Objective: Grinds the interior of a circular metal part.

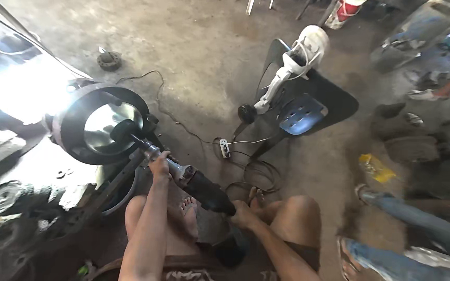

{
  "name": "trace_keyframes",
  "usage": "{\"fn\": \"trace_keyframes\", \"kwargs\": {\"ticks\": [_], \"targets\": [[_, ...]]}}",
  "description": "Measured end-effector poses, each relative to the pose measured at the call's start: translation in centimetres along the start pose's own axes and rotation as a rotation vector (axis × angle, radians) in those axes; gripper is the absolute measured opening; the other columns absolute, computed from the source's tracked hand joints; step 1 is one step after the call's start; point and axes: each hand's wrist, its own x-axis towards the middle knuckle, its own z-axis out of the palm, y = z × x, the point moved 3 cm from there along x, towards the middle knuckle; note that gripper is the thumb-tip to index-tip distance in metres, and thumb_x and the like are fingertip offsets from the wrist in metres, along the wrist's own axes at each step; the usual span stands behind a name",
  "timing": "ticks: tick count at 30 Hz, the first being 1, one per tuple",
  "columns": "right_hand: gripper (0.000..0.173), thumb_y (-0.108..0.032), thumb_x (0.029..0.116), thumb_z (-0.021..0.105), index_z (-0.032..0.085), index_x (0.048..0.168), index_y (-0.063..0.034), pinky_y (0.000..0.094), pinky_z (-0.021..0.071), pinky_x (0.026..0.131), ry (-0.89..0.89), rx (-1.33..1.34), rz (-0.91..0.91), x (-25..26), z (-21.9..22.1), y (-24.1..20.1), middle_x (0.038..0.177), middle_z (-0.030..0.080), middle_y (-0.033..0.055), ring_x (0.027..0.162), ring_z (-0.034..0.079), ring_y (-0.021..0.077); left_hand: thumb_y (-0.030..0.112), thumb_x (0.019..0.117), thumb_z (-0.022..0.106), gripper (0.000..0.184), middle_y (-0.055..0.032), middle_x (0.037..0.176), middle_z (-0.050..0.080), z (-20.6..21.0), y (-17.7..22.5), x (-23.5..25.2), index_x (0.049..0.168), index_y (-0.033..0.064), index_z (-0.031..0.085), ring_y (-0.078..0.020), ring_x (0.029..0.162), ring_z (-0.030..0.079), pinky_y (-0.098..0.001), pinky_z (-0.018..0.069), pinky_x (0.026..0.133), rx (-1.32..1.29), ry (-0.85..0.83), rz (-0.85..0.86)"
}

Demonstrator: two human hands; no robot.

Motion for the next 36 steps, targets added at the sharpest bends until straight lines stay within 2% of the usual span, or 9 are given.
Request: {"fn": "trace_keyframes", "kwargs": {"ticks": [7, 11, 16, 20, 25, 28, 31, 36], "targets": [[0.04, -0.041, 0.0884, 0.076, 0.072, 0.116, -0.0123, 0.0512, 0.057, 0.094, 0.002, 0.011, -0.048, 0.9, 0.6, -0.6, 0.107, 0.074, 0.009, 0.102, 0.071, 0.0233, 0.012, 0.0859, 0.072, 0.03, -0.0116, 0.073, 0.064, -0.6, 0.7, 0.9, 0.109, 0.0005, 0.057, -0.0233, 0.058, 0.066, -0.0414, 0.0598, 0.055, 0.018, 0.015, -0.001], [0.04, -0.039, 0.0857, 0.078, 0.072, 0.115, -0.0124, 0.051, 0.0565, 0.095, 0.009, 0.022, 0.003, 0.2, 0.3, 0.5, 0.107, 0.074, 0.0086, 0.103, 0.071, 0.0231, 0.01, 0.0861, 0.071, 0.03, -0.0116, 0.074, 0.064, 0.2, -0.3, 0.1, 0.111, 0.0014, 0.056, -0.0234, 0.058, 0.066, -0.0418, 0.0602, 0.054, 0.006, 0.008, -0.01], [0.043, -0.045, 0.0874, 0.077, 0.072, 0.117, -0.0143, 0.0517, 0.0557, 0.096, -0.014, -0.028, 0.057, -0.7, -1.3, 0.8, 0.108, 0.074, 0.008, 0.105, 0.07, 0.0232, 0.009, 0.088, 0.07, 0.026, -0.0122, 0.072, 0.064, 1.2, -1.1, -0.6, 0.109, 0.0003, 0.057, -0.0237, 0.055, 0.065, -0.041, 0.0601, 0.052, -0.029, -0.005, -0.011], [0.039, -0.039, 0.0874, 0.077, 0.071, 0.116, -0.0132, 0.0529, 0.0556, 0.096, -0.018, -0.061, 0.062, -0.1, -2.0, 0.0, 0.109, 0.073, 0.0092, 0.105, 0.07, 0.0252, 0.01, 0.0872, 0.07, 0.028, -0.012, 0.072, 0.064, 1.3, -0.5, -0.1, 0.11, 0.0014, 0.056, -0.0238, 0.056, 0.066, -0.0418, 0.0602, 0.054, -0.035, 0.001, -0.006], [0.045, -0.039, 0.0885, 0.076, 0.068, 0.123, -0.0103, 0.0542, 0.0534, 0.1, -0.027, -0.063, 0.053, 1.4, -2.6, -1.9, 0.117, 0.071, 0.0123, 0.112, 0.067, 0.0282, 0.013, 0.0879, 0.068, 0.018, -0.0082, 0.072, 0.064, 0.8, 1.4, 1.1, 0.101, 0.0036, 0.06, -0.0206, 0.059, 0.065, -0.04, 0.059, 0.057, -0.021, -0.003, 0.042], [0.044, -0.041, 0.0884, 0.075, 0.069, 0.12, -0.0105, 0.0549, 0.0541, 0.098, 0.0, -0.083, -0.013, 2.7, -2.7, -2.5, 0.114, 0.072, 0.0125, 0.11, 0.068, 0.0286, 0.015, 0.087, 0.071, 0.027, -0.0087, 0.075, 0.064, 0.4, 2.0, 2.6, 0.108, 0.0038, 0.059, -0.0216, 0.062, 0.066, -0.0421, 0.0596, 0.058, -0.023, 0.014, 0.059], [0.043, -0.041, 0.0897, 0.075, 0.07, 0.121, -0.0112, 0.0536, 0.0531, 0.1, -0.007, -0.081, -0.032, 2.7, -2.9, -3.0, 0.116, 0.072, 0.0118, 0.112, 0.068, 0.0276, 0.016, 0.0861, 0.072, 0.029, -0.0092, 0.075, 0.064, 0.2, 2.0, 3.0, 0.109, 0.0034, 0.059, -0.0226, 0.061, 0.066, -0.0431, 0.0596, 0.059, -0.021, 0.033, 0.058], [0.045, -0.044, 0.0892, 0.074, 0.069, 0.125, -0.0156, 0.0554, 0.054, 0.099, -0.004, -0.085, 0.044, 1.9, -3.5, -1.9, 0.118, 0.072, 0.0103, 0.112, 0.068, 0.0277, 0.009, 0.0938, 0.065, 0.018, -0.0128, 0.069, 0.063, 1.4, 1.6, 2.1, 0.105, -0.0025, 0.057, -0.0245, 0.055, 0.065, -0.0427, 0.0603, 0.055, -0.065, 0.01, 0.074]]}}
